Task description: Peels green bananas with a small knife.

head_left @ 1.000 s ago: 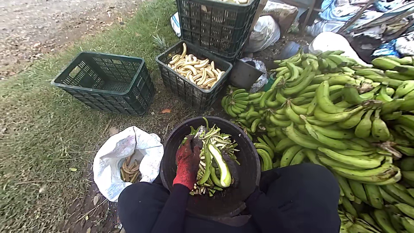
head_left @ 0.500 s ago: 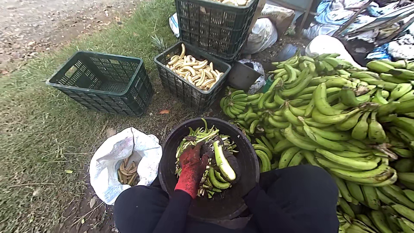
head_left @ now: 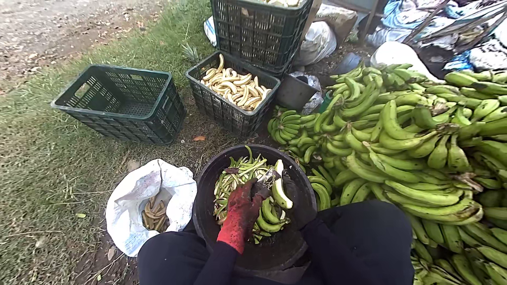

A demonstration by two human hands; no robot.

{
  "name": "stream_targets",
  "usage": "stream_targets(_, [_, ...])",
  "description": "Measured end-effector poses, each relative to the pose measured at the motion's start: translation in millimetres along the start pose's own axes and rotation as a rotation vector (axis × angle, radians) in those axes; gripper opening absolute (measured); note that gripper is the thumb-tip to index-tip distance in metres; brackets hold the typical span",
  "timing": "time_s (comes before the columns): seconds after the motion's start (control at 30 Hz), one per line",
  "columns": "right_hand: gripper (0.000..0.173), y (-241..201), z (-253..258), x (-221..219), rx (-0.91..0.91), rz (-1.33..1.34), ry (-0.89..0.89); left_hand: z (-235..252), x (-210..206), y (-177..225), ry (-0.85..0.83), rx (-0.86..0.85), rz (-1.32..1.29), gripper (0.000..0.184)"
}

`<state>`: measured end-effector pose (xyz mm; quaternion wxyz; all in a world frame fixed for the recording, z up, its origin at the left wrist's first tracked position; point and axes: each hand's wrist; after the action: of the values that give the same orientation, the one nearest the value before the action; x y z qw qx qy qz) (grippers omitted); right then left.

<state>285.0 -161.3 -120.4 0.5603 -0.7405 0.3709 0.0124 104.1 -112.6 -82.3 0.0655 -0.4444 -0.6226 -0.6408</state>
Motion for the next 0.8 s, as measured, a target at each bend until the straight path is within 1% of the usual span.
stream_targets(0.07, [0.04,-0.6,9.8,0.2,0.178,-0.041,0.091,-12.0,-9.8,8.2,-0.109,-0.026,0.012,0.05])
stream_targets(0.1, [0.042,0.8,14.4,2.9,0.22,-0.049,0.132,-16.0,-12.4,10.8,-0.123,-0.029,0.014,0.05])
stream_targets(0.17, [0.044,-3.2,18.9,1.2,0.281,-0.117,0.241,-19.8,-13.5,13.3,-0.1,-0.025,0.01,0.05])
stream_targets(0.23, [0.043,-9.3,27.1,-7.9,0.318,-0.111,0.386,-20.6,-12.9,13.4,-0.072,-0.021,0.01,0.05])
stream_targets(0.3, [0.043,-15.6,29.7,-16.8,0.335,-0.098,0.483,-21.5,-13.7,12.5,-0.068,-0.006,0.0,0.051])
stream_targets(0.37, [0.046,-18.7,26.1,-21.9,0.328,-0.169,0.523,-21.3,-13.4,11.3,-0.083,0.024,-0.032,0.05])
stream_targets(0.43, [0.047,-16.0,24.9,-21.6,0.316,-0.271,0.515,-18.4,-13.7,9.2,-0.078,0.038,-0.059,0.048])
stream_targets(0.5, [0.042,-9.4,21.2,-23.2,0.29,-0.327,0.421,-11.6,-13.3,5.8,-0.048,0.04,-0.059,0.047])
stream_targets(0.53, [0.039,-6.9,15.1,-26.8,0.269,-0.293,0.318,-6.6,-11.9,4.0,-0.031,0.048,-0.046,0.046])
stream_targets(0.57, [0.037,-1.3,10.2,-26.9,0.224,-0.237,0.179,-0.8,-9.9,1.9,-0.009,0.057,-0.019,0.046])
stream_targets(0.6, [0.038,6.8,6.9,-22.7,0.154,-0.217,0.032,5.5,-6.5,-0.1,0.01,0.072,0.018,0.046])
stream_targets(0.67, [0.046,14.6,-2.2,-14.9,0.022,-0.335,-0.212,18.6,0.8,-6.2,0.052,0.117,0.08,0.046])
stream_targets(0.73, [0.047,16.6,-9.8,-8.4,-0.074,-0.486,-0.334,28.0,4.9,-13.4,0.087,0.156,0.092,0.045])
stream_targets(0.8, [0.047,26.3,-5.5,2.2,-0.068,-0.506,-0.363,30.4,2.4,-17.5,0.101,0.153,0.092,0.046])
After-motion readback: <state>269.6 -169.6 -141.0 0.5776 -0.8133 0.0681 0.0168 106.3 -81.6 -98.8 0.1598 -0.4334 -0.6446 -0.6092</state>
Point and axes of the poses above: each hand's wrist, its own z-axis towards the middle knuckle, its own x-axis out of the back of the hand, y = z × x, and after that the axes turned 3 degrees about -z, right-handed
